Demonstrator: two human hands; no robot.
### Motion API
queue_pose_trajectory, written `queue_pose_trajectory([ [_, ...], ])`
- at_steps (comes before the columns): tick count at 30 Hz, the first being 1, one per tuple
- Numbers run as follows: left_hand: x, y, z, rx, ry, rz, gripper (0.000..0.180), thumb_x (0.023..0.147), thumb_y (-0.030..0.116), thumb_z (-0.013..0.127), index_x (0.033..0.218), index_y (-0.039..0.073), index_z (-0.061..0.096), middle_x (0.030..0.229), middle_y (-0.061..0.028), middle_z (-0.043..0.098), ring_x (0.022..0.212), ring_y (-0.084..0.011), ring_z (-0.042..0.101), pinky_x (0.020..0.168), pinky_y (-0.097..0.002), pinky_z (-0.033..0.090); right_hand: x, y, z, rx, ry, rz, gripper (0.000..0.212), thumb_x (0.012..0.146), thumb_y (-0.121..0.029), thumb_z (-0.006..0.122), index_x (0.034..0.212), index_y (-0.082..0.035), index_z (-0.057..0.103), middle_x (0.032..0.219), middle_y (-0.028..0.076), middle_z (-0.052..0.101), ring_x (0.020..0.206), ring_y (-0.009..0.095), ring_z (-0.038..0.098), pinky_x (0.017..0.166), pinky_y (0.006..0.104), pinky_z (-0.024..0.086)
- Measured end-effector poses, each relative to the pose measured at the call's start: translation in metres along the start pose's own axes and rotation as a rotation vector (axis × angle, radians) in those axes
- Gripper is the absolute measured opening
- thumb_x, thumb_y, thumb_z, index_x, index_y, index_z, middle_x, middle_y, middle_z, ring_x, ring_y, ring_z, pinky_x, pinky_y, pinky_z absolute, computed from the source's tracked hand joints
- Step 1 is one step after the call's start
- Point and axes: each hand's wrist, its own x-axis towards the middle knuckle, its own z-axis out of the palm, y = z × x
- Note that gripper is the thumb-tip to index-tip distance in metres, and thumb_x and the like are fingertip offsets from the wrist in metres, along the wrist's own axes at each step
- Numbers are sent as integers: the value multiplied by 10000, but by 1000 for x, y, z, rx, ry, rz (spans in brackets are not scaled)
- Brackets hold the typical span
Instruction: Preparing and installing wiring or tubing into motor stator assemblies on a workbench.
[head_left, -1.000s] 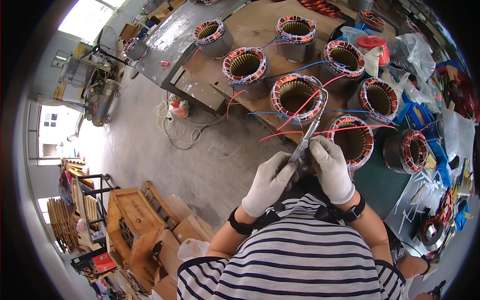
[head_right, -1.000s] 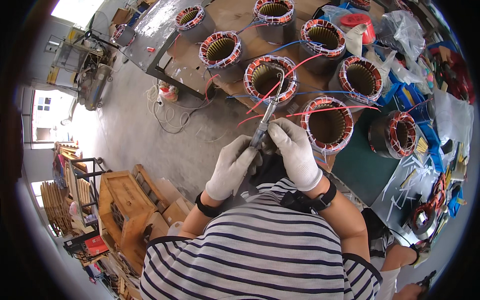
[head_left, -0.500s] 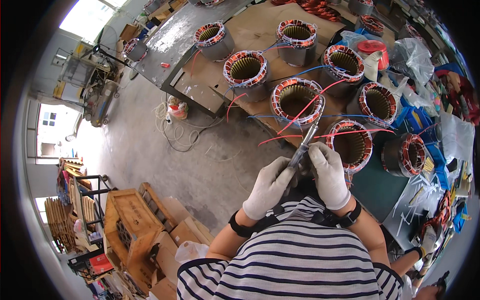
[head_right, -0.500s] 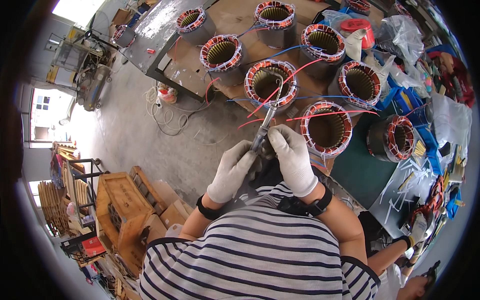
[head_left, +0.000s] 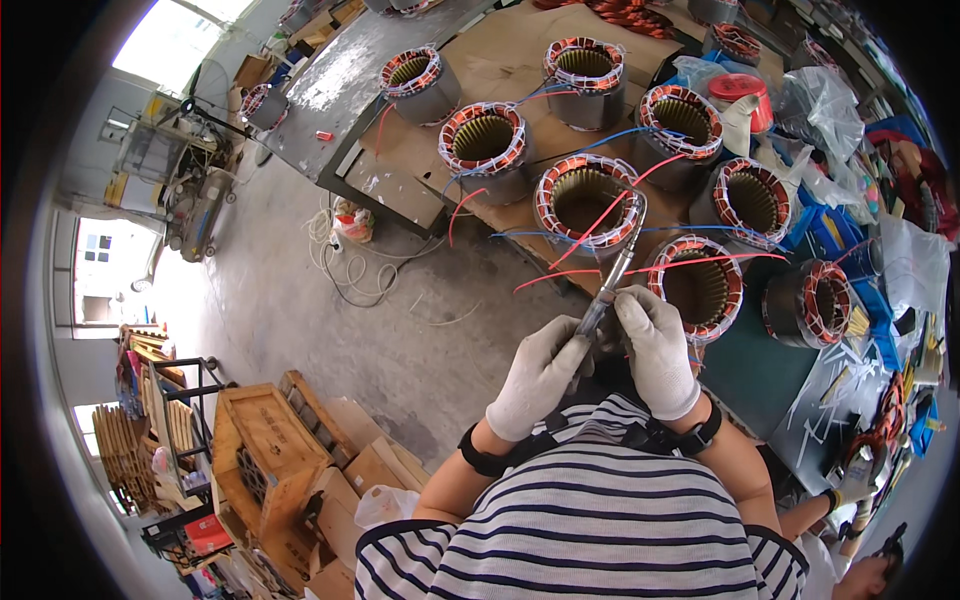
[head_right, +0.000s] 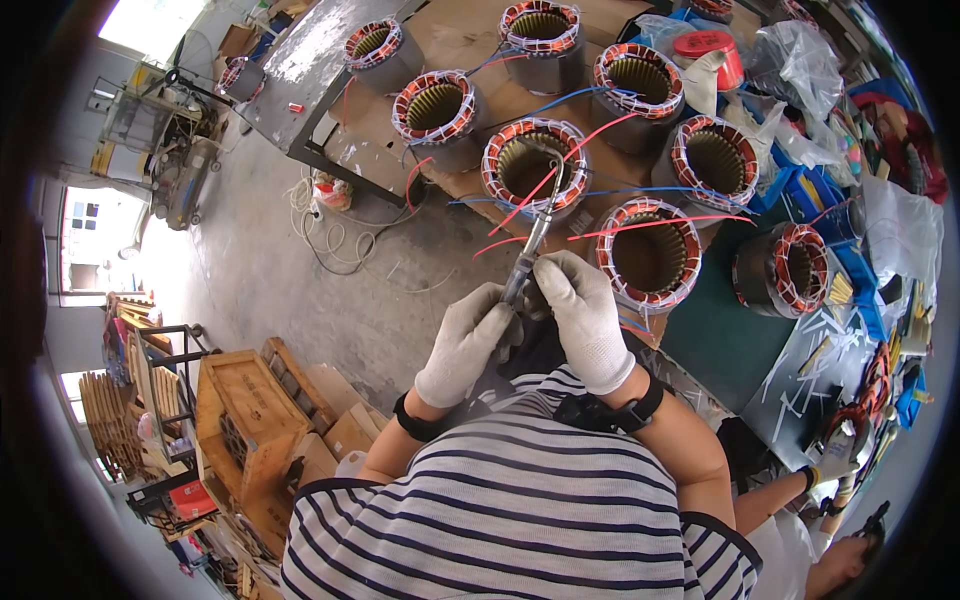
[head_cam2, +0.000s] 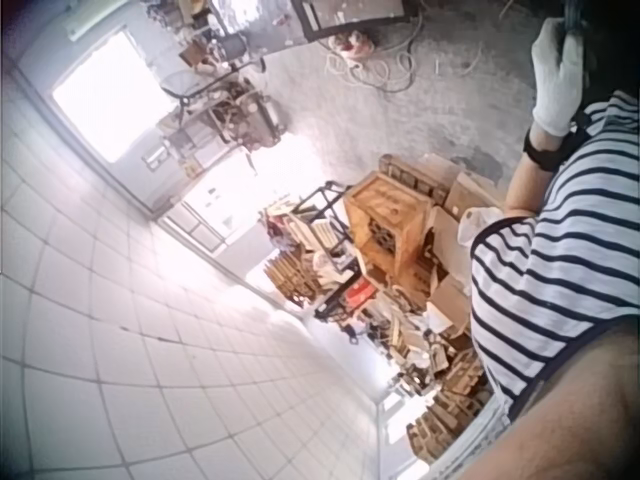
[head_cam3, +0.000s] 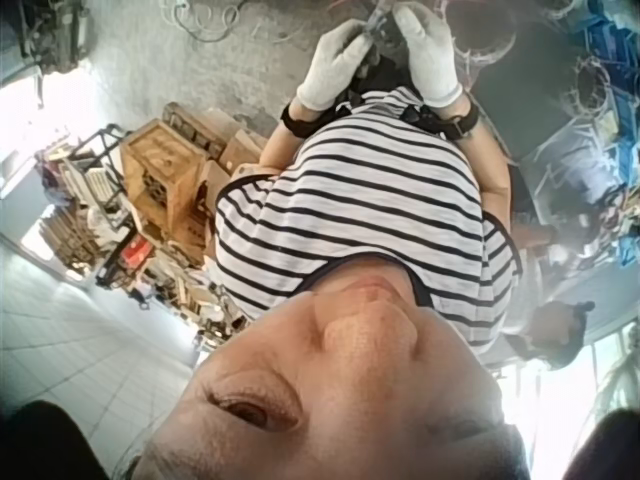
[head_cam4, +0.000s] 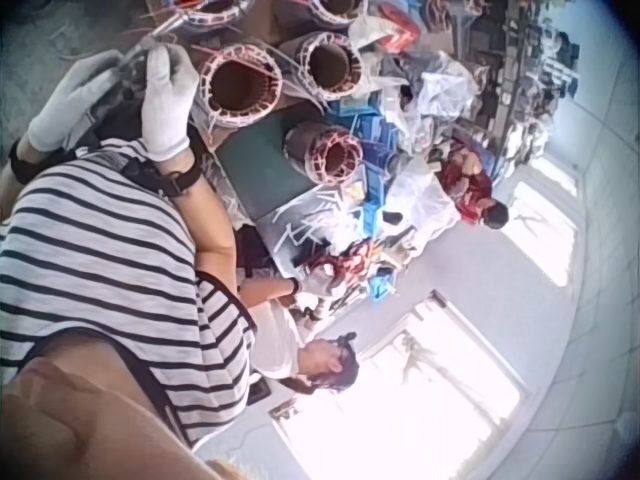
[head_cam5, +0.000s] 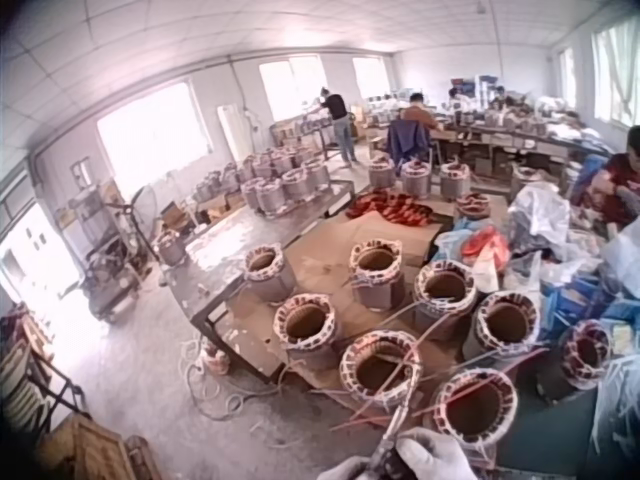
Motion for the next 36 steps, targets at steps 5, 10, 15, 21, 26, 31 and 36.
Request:
queue_pose_trajectory([
  [5,6,2,8,11,-25,2,223,910,152,431,987,-25,543,667,-17,556,525,-44,453,490,-196,385,-2,4,-10,29,31,-6,368,917,-341,491,988,16,542,741,21,570,636,63,510,569,191,408],
  [10,15,6,19,37,-74,-8,224,908,149,425,987,-25,542,676,-20,562,527,-45,459,491,-198,388,-5,0,-19,104,114,-16,339,920,-310,503,913,23,565,721,17,565,637,66,492,595,211,419],
  [15,26,9,30,81,-130,-16,225,907,152,424,978,-25,543,675,-23,563,529,-49,461,493,-200,390,-8,4,-35,178,174,-28,341,920,-321,506,915,16,564,726,15,565,643,64,493,601,210,422],
  [21,37,8,45,107,-180,-32,228,905,163,431,961,-25,548,674,-27,564,529,-52,466,494,-205,393,-13,3,-54,159,179,-4,380,929,-325,465,1038,34,522,803,56,591,684,100,551,629,227,453],
  [26,43,10,54,132,-201,-43,234,904,179,439,946,-23,548,671,-28,564,526,-56,469,494,-209,394,-16,3,-59,259,255,-10,316,935,-294,481,979,5,573,749,9,576,658,57,506,607,204,425],
  [31,45,11,59,165,-210,-33,240,905,189,436,926,-19,553,666,-29,562,518,-59,468,492,-211,391,-18,5,-66,233,227,-7,372,938,-319,456,1050,30,516,829,62,592,694,102,560,645,232,466],
  [36,46,14,59,170,-213,-38,236,905,189,432,900,-15,551,663,-27,559,513,-57,464,487,-208,386,-17,3,-66,237,231,0,355,943,-304,450,1039,31,520,834,67,593,696,104,561,649,232,469],
])
